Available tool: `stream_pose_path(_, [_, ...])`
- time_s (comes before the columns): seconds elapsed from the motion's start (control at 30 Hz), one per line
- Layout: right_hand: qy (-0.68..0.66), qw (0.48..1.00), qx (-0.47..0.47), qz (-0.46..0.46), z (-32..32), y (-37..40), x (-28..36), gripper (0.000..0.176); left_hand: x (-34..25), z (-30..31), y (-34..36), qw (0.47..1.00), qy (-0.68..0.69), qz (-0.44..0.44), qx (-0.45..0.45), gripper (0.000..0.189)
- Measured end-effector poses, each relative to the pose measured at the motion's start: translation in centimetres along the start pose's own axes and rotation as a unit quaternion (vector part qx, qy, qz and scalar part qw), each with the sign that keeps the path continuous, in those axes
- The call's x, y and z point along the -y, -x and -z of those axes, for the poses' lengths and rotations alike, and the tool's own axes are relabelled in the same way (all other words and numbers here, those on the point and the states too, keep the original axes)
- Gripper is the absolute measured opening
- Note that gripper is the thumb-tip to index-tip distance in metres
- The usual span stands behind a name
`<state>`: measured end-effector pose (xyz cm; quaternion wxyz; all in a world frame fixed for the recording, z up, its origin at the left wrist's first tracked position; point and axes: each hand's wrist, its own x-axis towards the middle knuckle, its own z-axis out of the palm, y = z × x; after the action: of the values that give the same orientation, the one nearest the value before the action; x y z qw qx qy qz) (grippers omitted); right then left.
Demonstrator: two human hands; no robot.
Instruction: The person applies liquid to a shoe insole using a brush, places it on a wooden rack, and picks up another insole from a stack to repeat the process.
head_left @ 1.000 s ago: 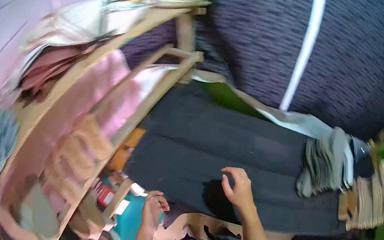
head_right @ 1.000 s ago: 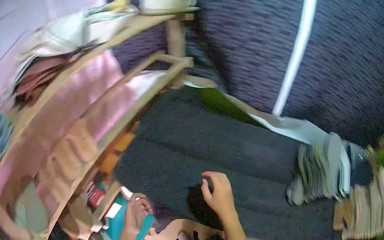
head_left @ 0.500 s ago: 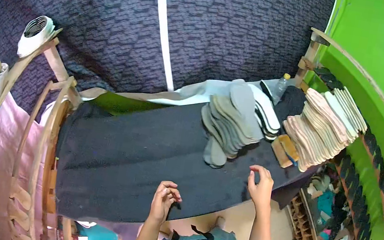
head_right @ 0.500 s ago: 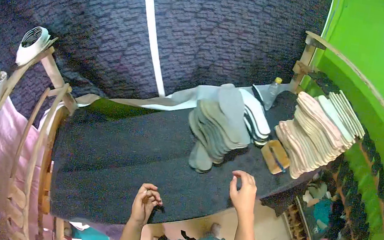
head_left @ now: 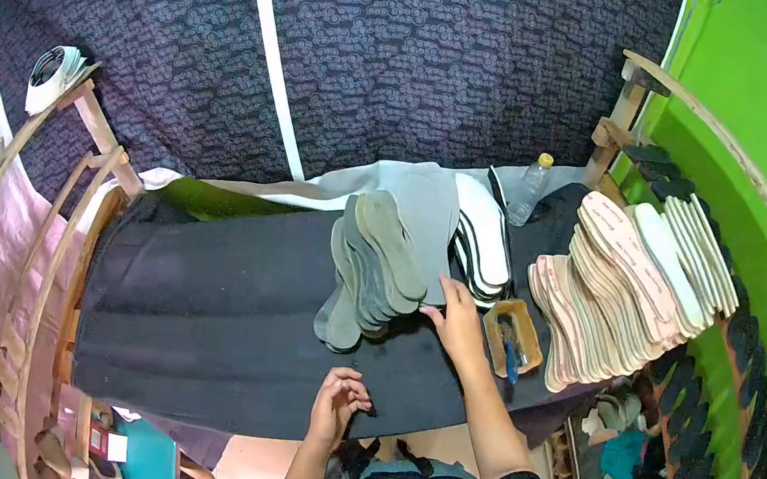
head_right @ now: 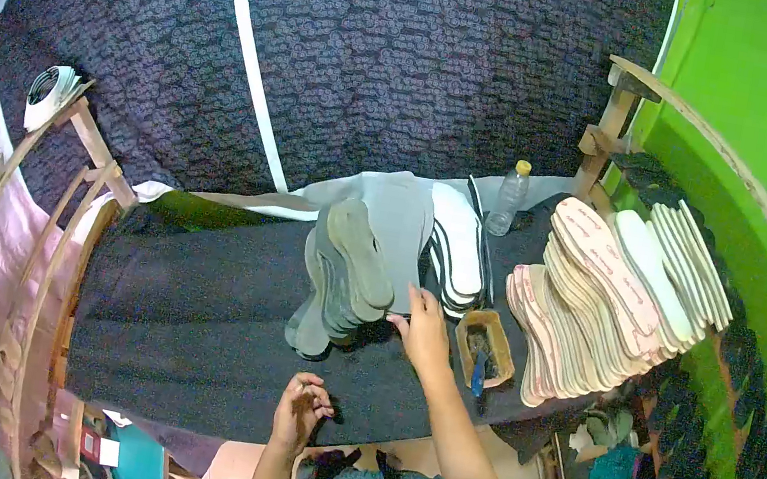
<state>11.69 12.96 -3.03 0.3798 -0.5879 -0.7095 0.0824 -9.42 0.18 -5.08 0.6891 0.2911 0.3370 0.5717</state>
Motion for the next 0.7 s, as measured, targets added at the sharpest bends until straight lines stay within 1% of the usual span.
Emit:
stream_pose_path(0.07, [-0.020,1.000,0.003,0.001,0.0,-0.2,-0.5,0.060,0.5,-0.1,-0.2,1.000,-0.001,0.002,-0.011,0.031])
stream_pose_path(0.13, [-0.004,0.999,-0.024,0.041,-0.2,-0.3,-0.7,0.057,0.4,-0.4,-0.4,1.000,0.001,-0.004,-0.012,0.030])
stream_pose_path(0.27, [0.008,0.998,-0.021,0.056,0.0,-0.2,-0.7,0.052,0.3,-1.0,-0.5,1.000,-0.009,-0.019,-0.011,0.028])
stream_pose_path(0.4, [-0.001,0.997,-0.053,0.048,-0.4,-0.2,-0.9,0.046,0.6,-1.2,-0.8,0.999,-0.010,-0.026,-0.016,0.027])
stream_pose_path(0.47, [0.005,0.996,-0.088,0.031,-0.6,-0.1,-0.6,0.042,0.8,-1.3,-0.7,0.999,-0.025,-0.020,-0.026,0.032])
stream_pose_path(0.5, [0.004,0.996,-0.086,0.031,-0.7,0.0,-0.6,0.042,0.8,-1.3,-0.6,0.999,-0.025,-0.020,-0.028,0.032])
stream_pose_path(0.6, [-0.057,0.992,-0.111,-0.001,-1.3,0.2,-0.6,0.042,0.7,-1.4,-0.5,0.999,-0.026,-0.017,-0.034,0.032])
stream_pose_path(0.7, [-0.039,0.991,-0.127,0.027,-1.6,0.6,-0.9,0.038,0.6,-1.0,-0.4,0.999,-0.022,-0.013,-0.037,0.031])
